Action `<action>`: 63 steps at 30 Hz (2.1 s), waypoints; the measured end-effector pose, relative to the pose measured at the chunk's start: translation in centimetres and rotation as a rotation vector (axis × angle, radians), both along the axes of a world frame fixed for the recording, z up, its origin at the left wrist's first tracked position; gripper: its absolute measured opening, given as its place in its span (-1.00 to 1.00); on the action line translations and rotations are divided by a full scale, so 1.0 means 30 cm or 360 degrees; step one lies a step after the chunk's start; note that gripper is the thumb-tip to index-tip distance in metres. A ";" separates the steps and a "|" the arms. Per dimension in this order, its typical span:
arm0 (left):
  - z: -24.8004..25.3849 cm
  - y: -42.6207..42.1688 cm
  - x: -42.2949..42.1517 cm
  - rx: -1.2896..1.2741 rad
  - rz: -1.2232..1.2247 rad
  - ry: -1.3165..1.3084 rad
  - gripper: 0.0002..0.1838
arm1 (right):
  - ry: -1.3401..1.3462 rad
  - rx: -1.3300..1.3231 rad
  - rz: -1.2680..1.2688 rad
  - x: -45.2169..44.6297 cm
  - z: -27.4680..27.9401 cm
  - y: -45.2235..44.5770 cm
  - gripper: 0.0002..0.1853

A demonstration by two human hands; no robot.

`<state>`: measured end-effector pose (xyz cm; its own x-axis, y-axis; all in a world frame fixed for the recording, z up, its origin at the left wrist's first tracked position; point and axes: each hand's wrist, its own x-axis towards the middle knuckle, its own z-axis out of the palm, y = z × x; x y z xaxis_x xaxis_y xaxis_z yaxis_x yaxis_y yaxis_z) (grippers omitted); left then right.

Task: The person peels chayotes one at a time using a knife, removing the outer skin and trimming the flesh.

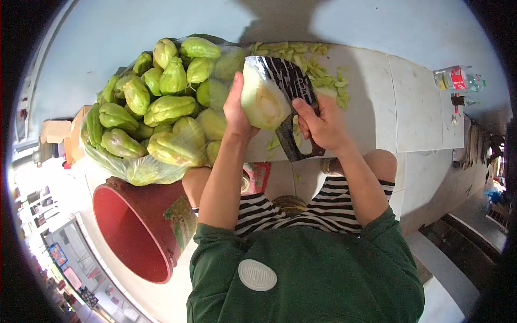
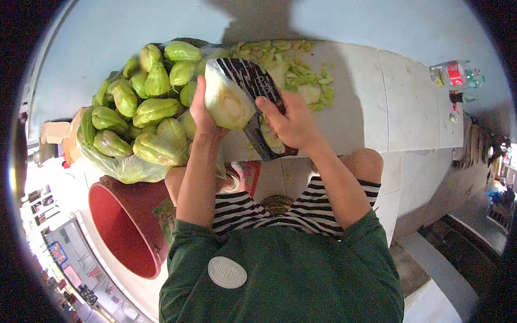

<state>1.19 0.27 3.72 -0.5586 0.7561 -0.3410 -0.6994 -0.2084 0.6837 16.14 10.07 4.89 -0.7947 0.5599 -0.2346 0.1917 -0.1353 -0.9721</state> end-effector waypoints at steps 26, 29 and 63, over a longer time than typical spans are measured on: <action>-0.021 0.014 0.021 0.0003 0.0207 0.0032 -0.41 | -0.0052 0.0053 -0.0127 -0.023 0.000 -0.051 -0.55; -0.027 0.011 0.025 0.0016 0.0246 -0.0016 -0.41 | 0.0074 -0.0086 -0.0115 -0.029 -0.023 -0.058 -0.56; 0.001 -0.029 -0.101 0.0260 0.0043 0.0021 -0.31 | 0.0009 0.0673 -0.0089 -0.015 -0.007 0.034 -0.67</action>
